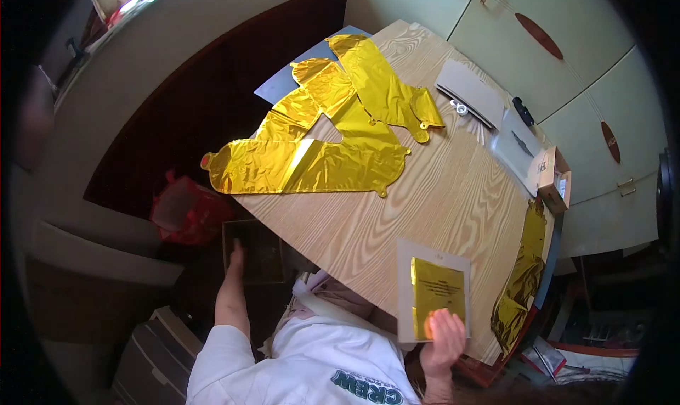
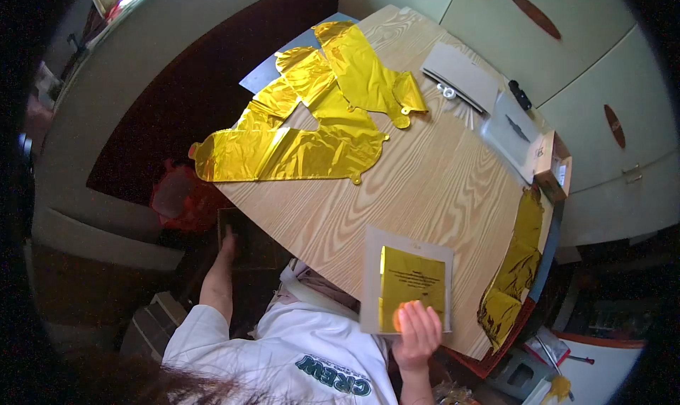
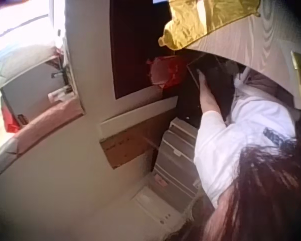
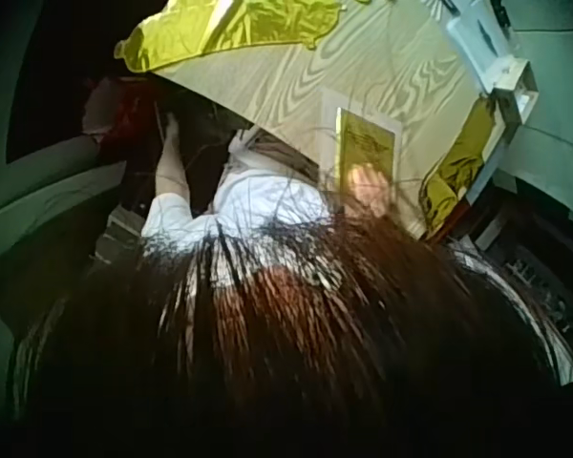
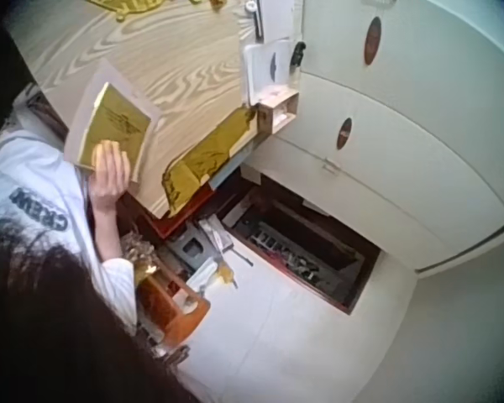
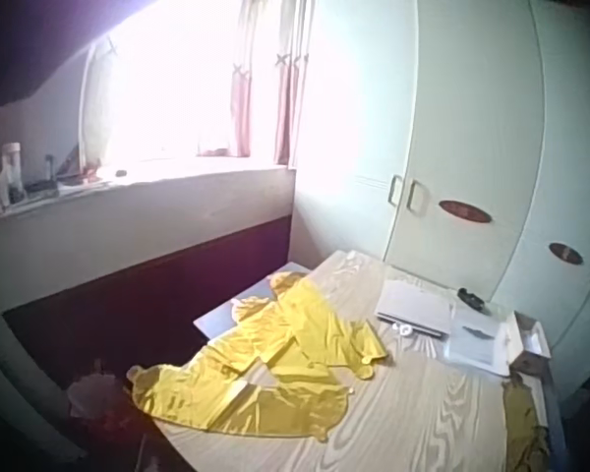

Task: Folding and organizing gold foil sheets on a table.

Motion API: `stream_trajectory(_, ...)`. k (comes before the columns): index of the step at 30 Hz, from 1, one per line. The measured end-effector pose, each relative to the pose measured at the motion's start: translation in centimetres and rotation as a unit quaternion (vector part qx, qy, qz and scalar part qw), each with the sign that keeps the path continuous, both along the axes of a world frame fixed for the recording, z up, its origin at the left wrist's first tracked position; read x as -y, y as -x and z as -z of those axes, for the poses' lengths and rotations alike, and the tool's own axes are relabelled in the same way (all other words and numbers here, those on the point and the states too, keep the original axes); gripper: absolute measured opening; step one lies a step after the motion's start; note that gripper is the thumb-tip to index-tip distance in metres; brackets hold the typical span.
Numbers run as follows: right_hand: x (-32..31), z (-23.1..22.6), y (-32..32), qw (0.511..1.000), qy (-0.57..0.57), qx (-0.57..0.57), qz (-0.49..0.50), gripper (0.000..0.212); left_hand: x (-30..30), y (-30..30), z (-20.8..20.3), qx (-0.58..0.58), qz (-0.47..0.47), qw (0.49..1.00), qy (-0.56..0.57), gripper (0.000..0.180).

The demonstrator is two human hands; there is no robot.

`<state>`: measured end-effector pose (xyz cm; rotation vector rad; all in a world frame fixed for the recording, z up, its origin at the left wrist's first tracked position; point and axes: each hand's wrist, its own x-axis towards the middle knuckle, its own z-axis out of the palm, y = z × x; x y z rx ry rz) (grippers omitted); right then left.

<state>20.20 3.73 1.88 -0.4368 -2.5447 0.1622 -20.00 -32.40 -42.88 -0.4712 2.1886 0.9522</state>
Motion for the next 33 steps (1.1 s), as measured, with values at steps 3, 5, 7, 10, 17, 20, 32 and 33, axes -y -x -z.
stream_trajectory(3, -1.2, -1.9, -2.0, 0.995, 0.025, -0.084, 0.037, 0.022, 0.9, 1.3, 2.0, -0.07, 0.154, 0.985, 0.022, 0.075)
stream_trajectory(5, -1.2, -2.8, -3.6, 0.978, 0.083, -0.16, 0.11, 0.021, -0.8, 1.6, 2.0, -0.093, 0.22, 0.971, 0.01, 0.066)
stream_trajectory(7, -2.0, -2.0, -6.1, 0.935, 0.154, -0.265, 0.179, 0.025, -0.3, 0.3, 2.1, -0.036, 0.024, 0.99, -0.135, 0.057)
stream_trajectory(10, -3.5, -1.2, -7.7, 0.746, 0.402, -0.517, 0.12, 0.023, 0.7, 1.6, 0.0, -0.122, 0.502, 0.809, 0.279, 0.054)
stream_trajectory(17, -5.2, 0.3, -7.2, 0.558, 0.566, -0.606, 0.018, 0.029, -10.2, -2.8, -16.3, 0.103, 0.763, 0.636, -0.06, 0.05)
stream_trajectory(20, -4.5, 1.2, -7.8, 0.517, 0.598, -0.611, -0.051, 0.029, -20.1, -8.6, -34.7, 0.237, 0.706, 0.636, -0.202, 0.041)
stream_trajectory(32, -3.6, 4.6, -3.7, 0.543, 0.561, -0.621, -0.07, 0.071, -31.5, -17.7, -45.3, -0.073, 0.385, 0.546, -0.74, 0.023)
stream_trajectory(33, -4.1, 4.3, -5.1, 0.614, 0.506, -0.605, -0.018, 0.075, -31.8, -17.4, -45.4, -0.062, 0.391, 0.531, -0.749, 0.024)
